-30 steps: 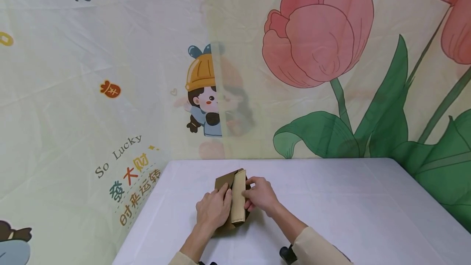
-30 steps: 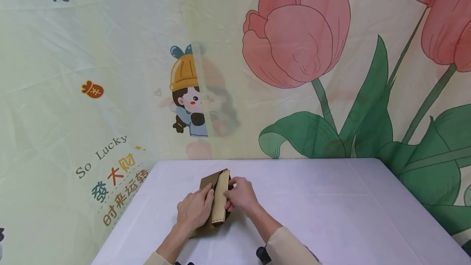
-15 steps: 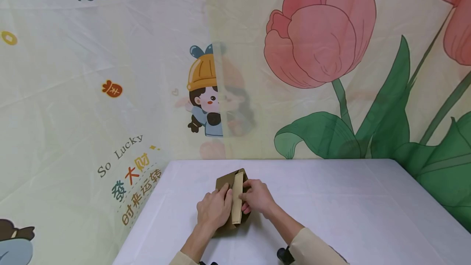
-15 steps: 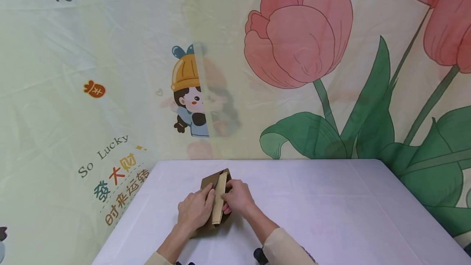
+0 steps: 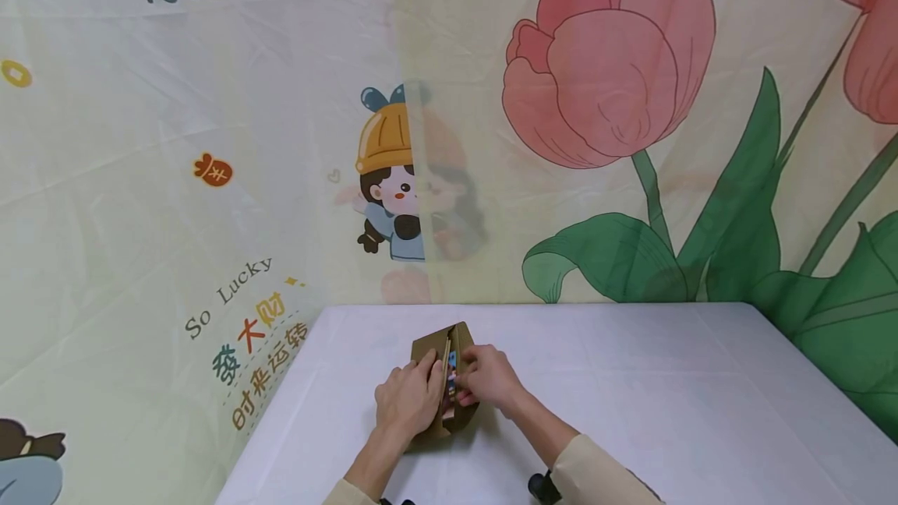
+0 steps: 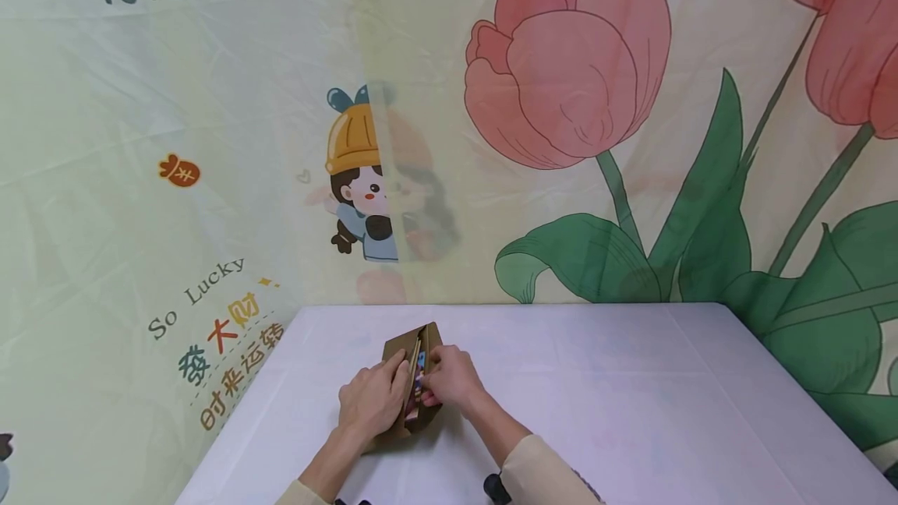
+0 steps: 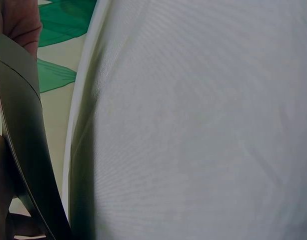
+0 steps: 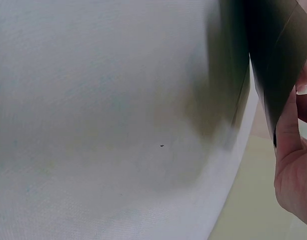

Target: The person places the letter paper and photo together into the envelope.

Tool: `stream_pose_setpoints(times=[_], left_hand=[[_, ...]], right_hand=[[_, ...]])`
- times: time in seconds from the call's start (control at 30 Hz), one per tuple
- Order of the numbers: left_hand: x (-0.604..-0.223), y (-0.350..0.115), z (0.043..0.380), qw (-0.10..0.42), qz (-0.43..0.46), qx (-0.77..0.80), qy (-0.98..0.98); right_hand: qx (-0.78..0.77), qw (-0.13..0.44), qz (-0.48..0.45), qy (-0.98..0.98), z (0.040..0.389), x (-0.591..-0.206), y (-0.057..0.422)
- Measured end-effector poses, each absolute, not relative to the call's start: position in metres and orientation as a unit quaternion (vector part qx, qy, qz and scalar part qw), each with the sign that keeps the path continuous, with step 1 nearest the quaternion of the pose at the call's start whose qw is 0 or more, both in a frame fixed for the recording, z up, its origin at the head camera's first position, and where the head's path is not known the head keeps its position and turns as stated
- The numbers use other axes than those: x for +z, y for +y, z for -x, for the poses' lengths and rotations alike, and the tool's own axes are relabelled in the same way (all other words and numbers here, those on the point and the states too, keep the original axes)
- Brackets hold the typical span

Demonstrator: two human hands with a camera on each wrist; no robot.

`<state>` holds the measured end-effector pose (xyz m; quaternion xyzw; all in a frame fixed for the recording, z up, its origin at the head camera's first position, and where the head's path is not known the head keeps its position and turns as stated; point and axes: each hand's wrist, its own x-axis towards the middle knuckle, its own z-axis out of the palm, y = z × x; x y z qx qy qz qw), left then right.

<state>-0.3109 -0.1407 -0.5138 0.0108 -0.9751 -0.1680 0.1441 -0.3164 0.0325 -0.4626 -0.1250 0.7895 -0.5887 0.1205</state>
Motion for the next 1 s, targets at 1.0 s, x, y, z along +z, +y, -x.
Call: stream_pose_setpoints(times=[1.0], left_hand=[[-0.5151, -0.1406, 0.312, 0.144, -0.012, -0.173, -0.974]], right_hand=[[-0.604, 0.073, 0.142, 0.781, 0.3192, -0.4708, 0.04]])
